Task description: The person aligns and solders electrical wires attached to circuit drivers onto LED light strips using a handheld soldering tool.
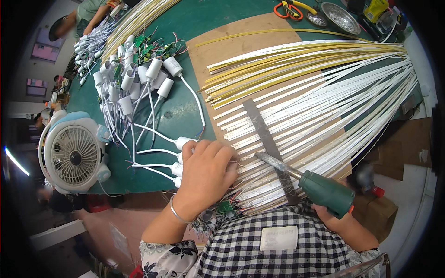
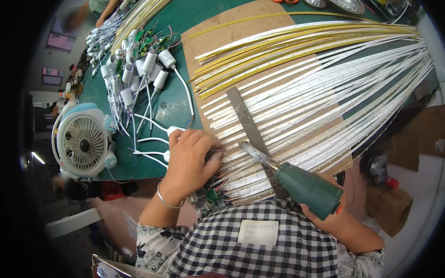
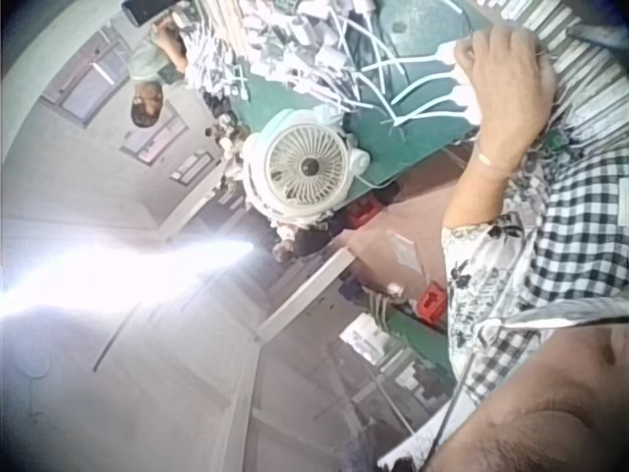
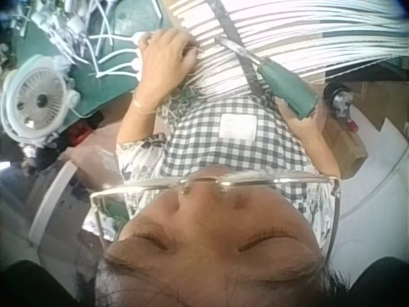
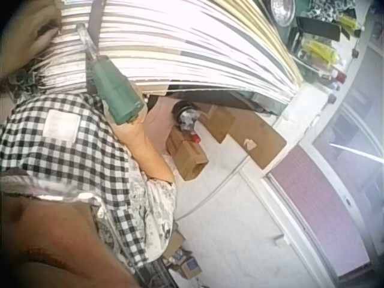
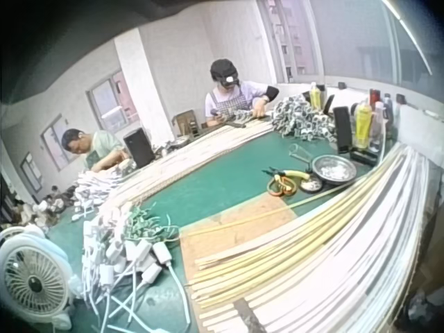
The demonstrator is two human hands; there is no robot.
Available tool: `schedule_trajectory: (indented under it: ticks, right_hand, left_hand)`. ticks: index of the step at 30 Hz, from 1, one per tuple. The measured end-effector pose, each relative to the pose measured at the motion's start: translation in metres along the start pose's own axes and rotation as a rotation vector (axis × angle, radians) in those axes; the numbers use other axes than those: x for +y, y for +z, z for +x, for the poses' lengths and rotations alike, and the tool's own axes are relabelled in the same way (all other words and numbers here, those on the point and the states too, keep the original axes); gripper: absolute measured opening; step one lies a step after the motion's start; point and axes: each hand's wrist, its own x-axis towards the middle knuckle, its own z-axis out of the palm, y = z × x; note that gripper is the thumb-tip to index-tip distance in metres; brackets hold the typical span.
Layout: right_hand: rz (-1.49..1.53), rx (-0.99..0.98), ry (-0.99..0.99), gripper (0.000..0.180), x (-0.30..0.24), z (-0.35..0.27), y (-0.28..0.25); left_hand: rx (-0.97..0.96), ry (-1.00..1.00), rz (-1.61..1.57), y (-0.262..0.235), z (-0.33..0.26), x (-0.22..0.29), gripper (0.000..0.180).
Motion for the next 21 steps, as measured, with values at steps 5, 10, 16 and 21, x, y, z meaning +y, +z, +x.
schedule_trajectory:
  ticks: [5, 10, 16, 21]
  right_hand:
    - [0.075, -0.016, 0.038, 0.039, 0.005, -0.004, 0.001]
    - [0.168, -0.009, 0.176, 0.038, 0.002, -0.007, 0.004]
    - [0.141, 0.031, 0.104, 0.036, -0.001, -0.001, 0.003]
    - [0.207, 0.000, 0.202, 0.034, -0.009, 0.002, 0.002]
  left_hand:
    - [-0.057, 0.003, -0.006, -0.013, 0.002, 0.005, 0.035]
    - [-0.150, 0.035, 0.026, -0.016, 0.006, 0.001, 0.038]
    - [-0.220, 0.097, -0.091, -0.010, 0.009, -0.016, 0.029]
    - [-0.206, 0.070, -0.209, -0.010, 0.009, -0.016, 0.026]
